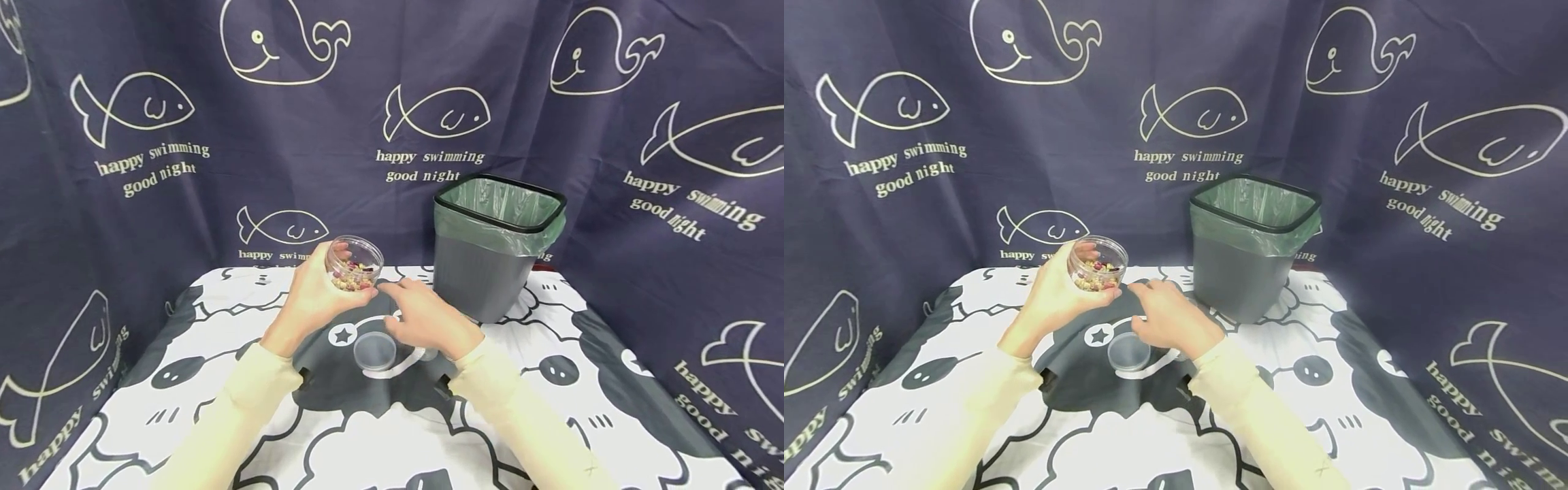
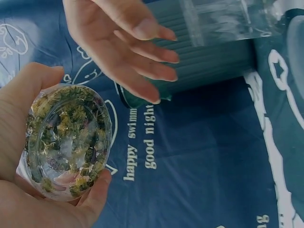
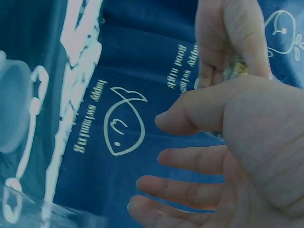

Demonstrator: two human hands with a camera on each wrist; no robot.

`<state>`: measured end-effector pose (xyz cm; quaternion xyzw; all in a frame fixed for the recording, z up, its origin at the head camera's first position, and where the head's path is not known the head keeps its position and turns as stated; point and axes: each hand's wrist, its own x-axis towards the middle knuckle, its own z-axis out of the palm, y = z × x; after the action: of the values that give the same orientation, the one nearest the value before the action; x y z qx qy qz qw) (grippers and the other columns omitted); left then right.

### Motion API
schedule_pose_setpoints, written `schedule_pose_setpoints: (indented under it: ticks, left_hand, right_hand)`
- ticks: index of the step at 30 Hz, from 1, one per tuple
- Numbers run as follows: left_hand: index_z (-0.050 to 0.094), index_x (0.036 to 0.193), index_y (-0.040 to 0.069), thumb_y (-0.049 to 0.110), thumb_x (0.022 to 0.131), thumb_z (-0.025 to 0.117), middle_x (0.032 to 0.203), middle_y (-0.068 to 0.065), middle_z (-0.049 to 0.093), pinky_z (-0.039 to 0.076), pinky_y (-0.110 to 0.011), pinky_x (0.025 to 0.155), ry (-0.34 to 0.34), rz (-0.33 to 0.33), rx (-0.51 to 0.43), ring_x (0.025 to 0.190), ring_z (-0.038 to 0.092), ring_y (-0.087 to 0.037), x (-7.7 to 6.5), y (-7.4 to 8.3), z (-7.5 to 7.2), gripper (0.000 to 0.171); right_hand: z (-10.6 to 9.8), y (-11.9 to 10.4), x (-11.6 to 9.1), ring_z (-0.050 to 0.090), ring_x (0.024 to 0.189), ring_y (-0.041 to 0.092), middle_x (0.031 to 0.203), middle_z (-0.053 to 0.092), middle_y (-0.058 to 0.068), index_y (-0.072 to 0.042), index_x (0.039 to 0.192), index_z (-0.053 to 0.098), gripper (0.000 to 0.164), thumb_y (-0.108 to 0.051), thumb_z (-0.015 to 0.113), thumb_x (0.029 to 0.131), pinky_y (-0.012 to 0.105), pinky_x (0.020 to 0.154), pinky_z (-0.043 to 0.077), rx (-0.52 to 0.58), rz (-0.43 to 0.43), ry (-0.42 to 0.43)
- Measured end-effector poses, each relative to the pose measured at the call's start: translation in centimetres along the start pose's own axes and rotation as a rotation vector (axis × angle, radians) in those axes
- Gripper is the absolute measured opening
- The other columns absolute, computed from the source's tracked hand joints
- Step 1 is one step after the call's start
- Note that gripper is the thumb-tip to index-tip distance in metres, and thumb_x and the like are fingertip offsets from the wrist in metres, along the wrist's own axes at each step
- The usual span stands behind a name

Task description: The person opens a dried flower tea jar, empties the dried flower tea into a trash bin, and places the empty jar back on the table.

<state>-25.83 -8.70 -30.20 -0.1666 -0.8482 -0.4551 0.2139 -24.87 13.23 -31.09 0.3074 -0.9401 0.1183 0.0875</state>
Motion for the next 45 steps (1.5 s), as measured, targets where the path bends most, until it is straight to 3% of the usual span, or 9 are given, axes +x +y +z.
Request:
schedule_pose_setpoints:
  ticks: [4,12,19,27,31,37,40,45]
  left_hand:
    - [0.055,0.137,0.013,0.041,0.061,0.096,0.119,-0.001,0.070,0.052,-0.044,0.095,0.014,0.013,0.006,0.110,0.067,-0.024,1.0,1.1,0.0,0.091]
    - [0.056,0.135,0.013,0.042,0.061,0.095,0.118,0.000,0.070,0.051,-0.041,0.095,-0.012,0.027,0.007,0.112,0.065,-0.022,3.0,3.5,1.1,0.088]
    - [0.056,0.134,0.013,0.045,0.060,0.096,0.116,0.000,0.068,0.053,-0.037,0.092,-0.015,0.063,0.018,0.108,0.065,-0.022,5.3,5.4,2.9,0.089]
    - [0.053,0.133,0.012,0.047,0.061,0.095,0.116,-0.001,0.067,0.053,-0.038,0.093,-0.062,0.064,0.013,0.108,0.064,-0.023,8.2,7.6,5.2,0.091]
    - [0.051,0.131,0.011,0.045,0.061,0.095,0.117,-0.002,0.065,0.052,-0.037,0.094,-0.069,0.064,0.021,0.109,0.063,-0.023,9.8,8.6,6.3,0.089]
    - [0.050,0.132,0.010,0.046,0.063,0.094,0.119,-0.005,0.066,0.051,-0.036,0.094,-0.094,0.083,0.053,0.110,0.064,-0.022,11.7,10.3,8.2,0.089]
    - [0.051,0.133,0.010,0.042,0.067,0.092,0.120,-0.005,0.066,0.051,-0.036,0.096,-0.113,0.101,0.070,0.113,0.064,-0.022,12.4,11.3,9.1,0.084]
    - [0.048,0.138,0.011,0.028,0.070,0.090,0.123,-0.002,0.064,0.049,-0.033,0.098,-0.158,0.132,0.116,0.117,0.062,-0.021,13.7,12.8,10.4,0.081]
  right_hand:
    - [-1.8,0.4,-0.2,0.062,0.121,0.037,0.131,0.064,0.018,-0.003,0.144,0.056,0.057,-0.023,0.066,0.092,0.049,0.104,0.049,0.002,-0.005,0.061]
    - [-5.4,1.9,-1.4,0.061,0.120,0.037,0.131,0.064,0.018,-0.005,0.147,0.054,0.060,-0.020,0.062,0.090,0.050,0.105,0.047,0.042,0.113,0.175]
    - [-9.0,3.3,-1.8,0.063,0.112,0.032,0.121,0.066,0.017,-0.005,0.148,0.052,0.061,-0.018,0.060,0.089,0.049,0.099,0.048,0.056,0.145,0.270]
    - [-12.2,4.5,-2.4,0.056,0.124,0.039,0.135,0.060,0.021,-0.008,0.152,0.047,0.068,-0.014,0.059,0.086,0.054,0.106,0.042,0.014,0.183,0.399]
    - [-13.4,4.4,-2.2,0.049,0.129,0.043,0.142,0.052,0.022,-0.015,0.157,0.041,0.076,-0.011,0.060,0.083,0.057,0.108,0.039,-0.040,0.142,0.489]
    - [-14.8,4.3,-1.5,0.050,0.116,0.044,0.142,0.052,0.021,-0.012,0.153,0.048,0.074,-0.007,0.064,0.080,0.052,0.102,0.041,-0.149,-0.019,0.574]
    - [-15.6,4.5,-1.3,0.050,0.118,0.048,0.144,0.050,0.023,-0.010,0.150,0.050,0.074,-0.003,0.065,0.078,0.052,0.104,0.042,-0.215,-0.094,0.568]
    - [-17.1,5.3,-0.8,0.046,0.130,0.048,0.149,0.049,0.023,-0.008,0.146,0.053,0.074,0.000,0.067,0.073,0.055,0.109,0.042,-0.339,-0.182,0.472]
